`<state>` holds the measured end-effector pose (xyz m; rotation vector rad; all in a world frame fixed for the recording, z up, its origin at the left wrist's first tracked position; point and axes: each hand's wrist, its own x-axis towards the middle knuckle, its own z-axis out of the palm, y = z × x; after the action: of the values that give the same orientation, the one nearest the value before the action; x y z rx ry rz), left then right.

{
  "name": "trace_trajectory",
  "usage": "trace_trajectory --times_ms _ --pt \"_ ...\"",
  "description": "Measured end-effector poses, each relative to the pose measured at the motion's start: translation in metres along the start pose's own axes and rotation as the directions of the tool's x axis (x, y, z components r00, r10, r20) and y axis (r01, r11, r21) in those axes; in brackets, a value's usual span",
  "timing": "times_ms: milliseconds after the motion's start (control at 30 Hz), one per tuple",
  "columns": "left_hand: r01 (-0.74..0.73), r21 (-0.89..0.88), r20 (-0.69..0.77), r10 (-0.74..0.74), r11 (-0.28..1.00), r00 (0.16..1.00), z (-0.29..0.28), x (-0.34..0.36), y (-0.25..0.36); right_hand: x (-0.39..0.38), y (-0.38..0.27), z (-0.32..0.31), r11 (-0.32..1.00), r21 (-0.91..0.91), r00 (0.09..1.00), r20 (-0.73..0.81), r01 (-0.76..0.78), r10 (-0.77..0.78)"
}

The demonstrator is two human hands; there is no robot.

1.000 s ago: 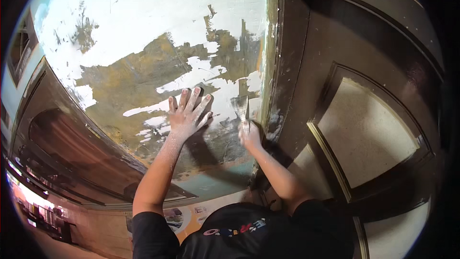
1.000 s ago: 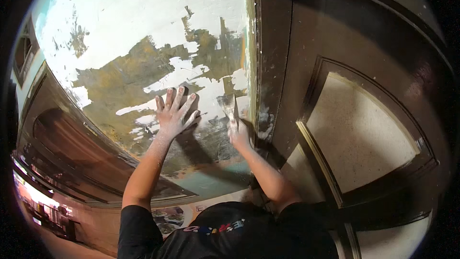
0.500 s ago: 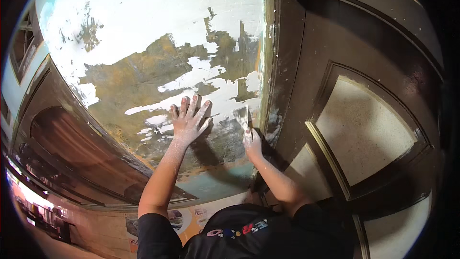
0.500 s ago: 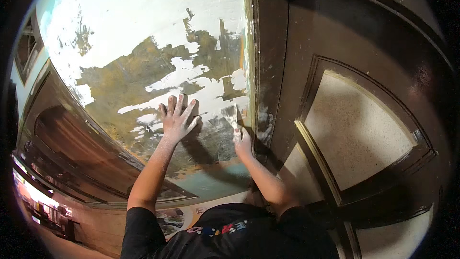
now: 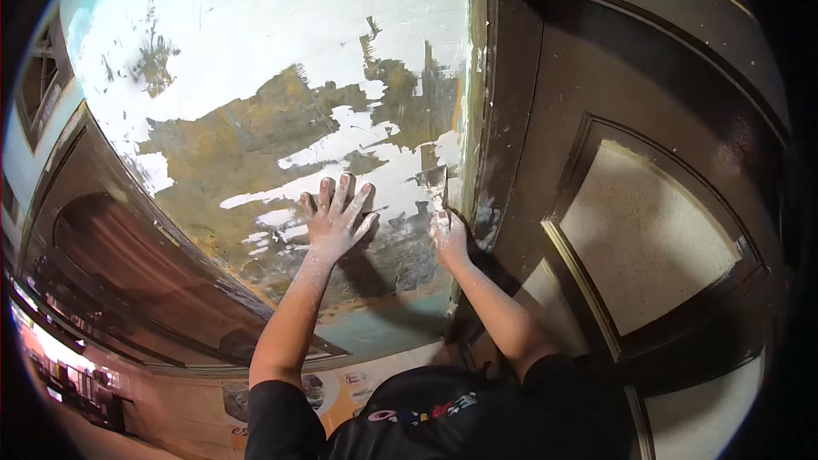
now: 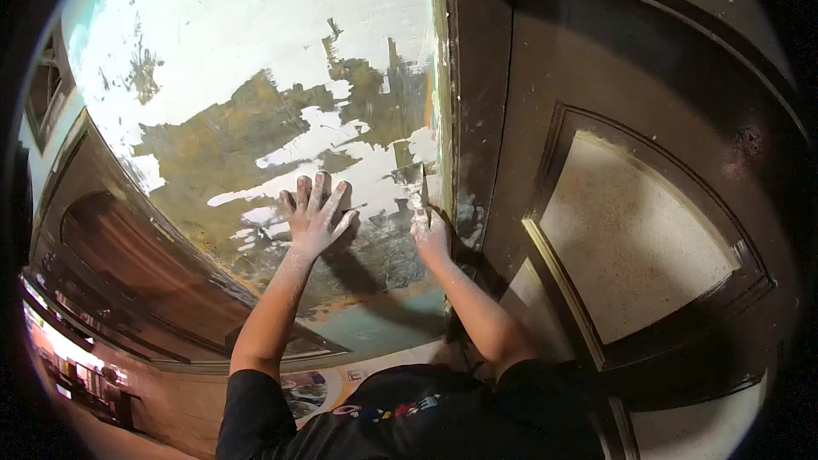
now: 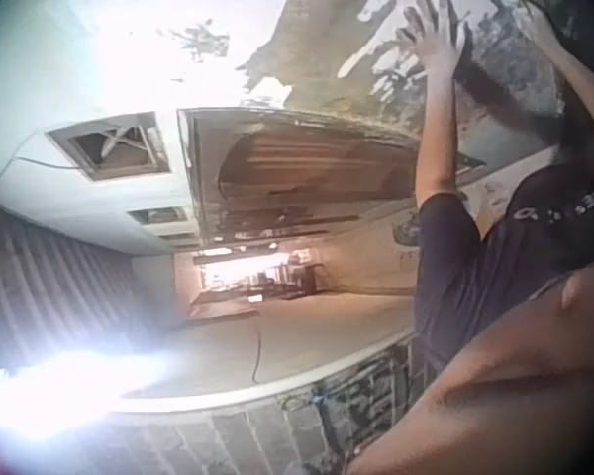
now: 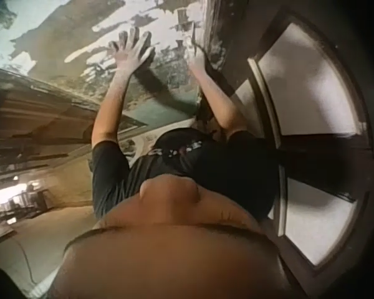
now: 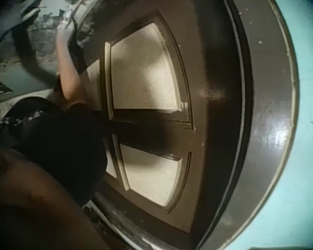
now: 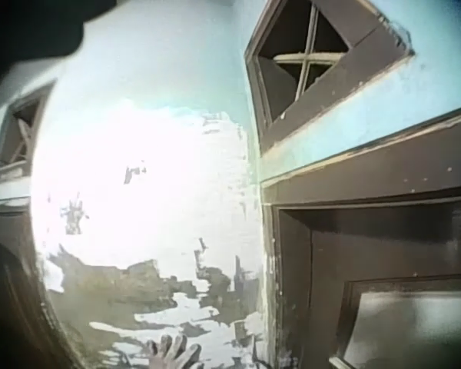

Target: Scraping old paint or plaster off a wall using a putty knife.

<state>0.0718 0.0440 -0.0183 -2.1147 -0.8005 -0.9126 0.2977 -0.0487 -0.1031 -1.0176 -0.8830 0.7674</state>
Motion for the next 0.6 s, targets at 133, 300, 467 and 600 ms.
trace_trajectory --times_ms 133,300,467,600 --pt "-0.04 -0.028 -0.033 0.039 0.999 0.999 0.011 0.011 0.013 0.002 0.066 -0.06 0.888 0.388 0.968 0.144 -0.246 0.205" --pt "-0.01 0.012 -0.048 0.01 1.0 0.999 0.013 -0.002 0.002 0.02 -0.002 0.001 0.963 0.267 0.995 -0.091 -0.019 0.045" --pt "-0.034 -0.064 -0.035 0.032 0.997 0.999 0.008 0.012 0.014 0.005 0.024 -0.039 0.97 -0.197 0.976 -0.139 0.142 -0.171" --pt "-0.048 -0.014 0.01 0.048 0.999 0.999 -0.011 0.029 0.012 0.02 -0.04 -0.003 0.918 -0.302 0.942 -0.133 0.256 -0.307"
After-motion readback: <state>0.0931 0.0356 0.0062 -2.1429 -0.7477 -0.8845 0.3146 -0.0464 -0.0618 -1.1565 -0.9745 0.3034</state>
